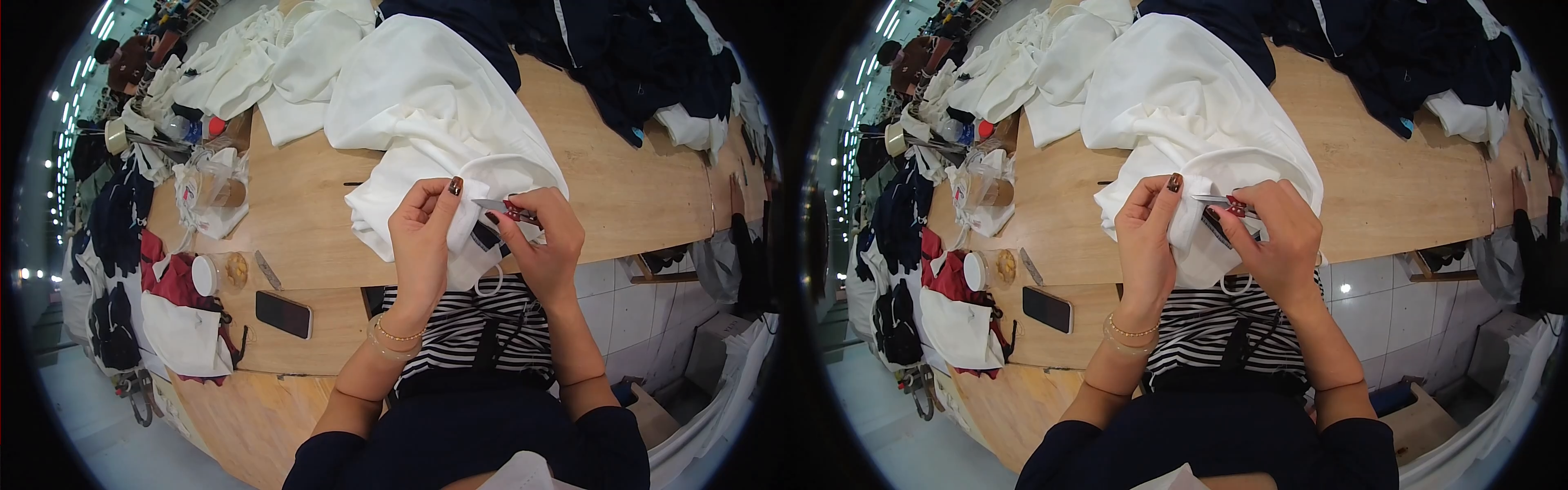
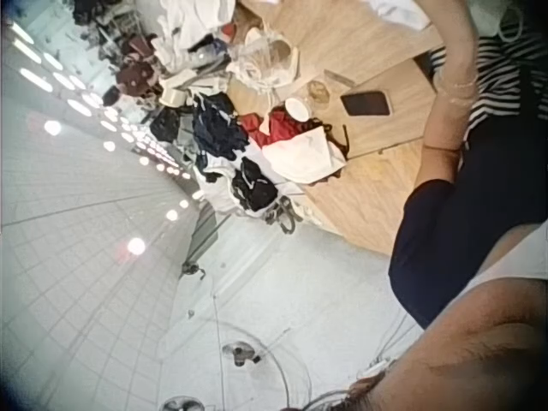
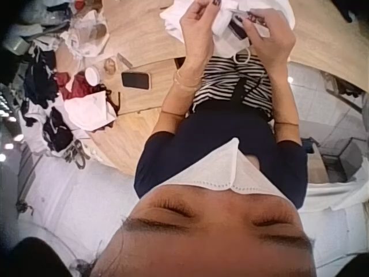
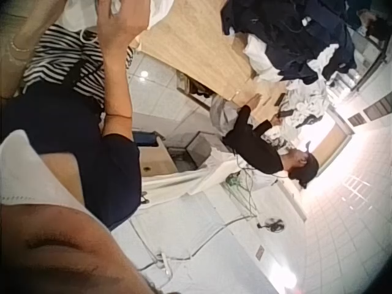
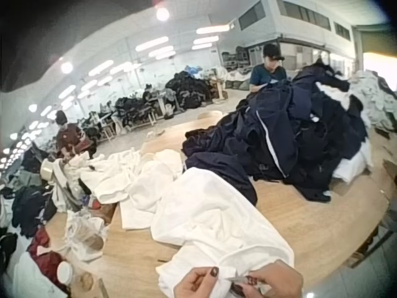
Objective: Trimming excess threads from white and navy blue garments using thread snips at a factory workbench.
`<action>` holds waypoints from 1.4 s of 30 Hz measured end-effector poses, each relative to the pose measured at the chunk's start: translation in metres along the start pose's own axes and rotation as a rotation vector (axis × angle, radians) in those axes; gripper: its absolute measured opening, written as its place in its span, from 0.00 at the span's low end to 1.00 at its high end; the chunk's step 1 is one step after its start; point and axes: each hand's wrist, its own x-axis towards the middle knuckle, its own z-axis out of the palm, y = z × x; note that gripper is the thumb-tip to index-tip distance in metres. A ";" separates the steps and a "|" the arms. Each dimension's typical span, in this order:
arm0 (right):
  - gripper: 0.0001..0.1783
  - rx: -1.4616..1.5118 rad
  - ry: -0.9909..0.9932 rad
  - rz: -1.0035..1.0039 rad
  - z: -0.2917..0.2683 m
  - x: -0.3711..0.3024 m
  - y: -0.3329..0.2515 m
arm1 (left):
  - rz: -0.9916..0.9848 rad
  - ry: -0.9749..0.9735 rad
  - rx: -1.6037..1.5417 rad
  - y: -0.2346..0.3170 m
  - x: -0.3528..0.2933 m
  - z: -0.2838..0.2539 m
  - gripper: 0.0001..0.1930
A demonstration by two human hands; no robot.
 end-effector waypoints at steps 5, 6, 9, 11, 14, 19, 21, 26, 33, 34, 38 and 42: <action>0.20 0.437 0.045 0.394 0.006 0.005 -0.003 | -0.025 -0.004 -0.005 0.002 -0.001 0.000 0.14; 0.20 0.435 0.047 0.394 0.007 0.007 -0.006 | -0.049 -0.005 -0.030 0.003 -0.002 0.001 0.17; 0.12 0.313 -0.159 0.132 0.019 0.010 -0.008 | -0.056 0.043 0.054 0.003 -0.002 0.001 0.23; 0.11 0.372 -0.150 0.208 0.020 0.010 -0.002 | -0.067 0.014 0.100 0.007 -0.001 -0.002 0.24; 0.07 0.543 0.056 0.387 0.012 0.017 0.010 | -0.113 -0.036 0.138 0.013 0.000 -0.007 0.26; 0.06 0.456 0.249 0.542 -0.020 0.030 0.057 | -0.209 -0.088 0.125 0.025 -0.001 -0.013 0.25; 0.07 0.403 0.290 0.598 -0.030 0.030 0.065 | -0.233 -0.094 0.062 0.028 -0.004 -0.013 0.17; 0.10 0.362 0.288 0.607 -0.036 0.020 0.071 | 0.777 -0.260 1.096 0.013 -0.024 -0.045 0.13; 0.09 0.355 0.082 0.442 -0.041 -0.009 0.091 | 0.845 -0.245 1.084 -0.036 -0.063 -0.067 0.13; 0.10 0.412 0.063 0.555 -0.038 -0.008 0.076 | 0.852 -0.237 1.072 -0.041 -0.065 -0.067 0.12; 0.08 0.801 -0.729 0.807 -0.056 -0.012 0.033 | 0.848 -0.191 1.105 -0.042 -0.070 -0.068 0.12; 0.20 1.013 -0.841 0.869 -0.028 -0.037 0.002 | 0.888 -0.169 1.098 -0.045 -0.070 -0.061 0.12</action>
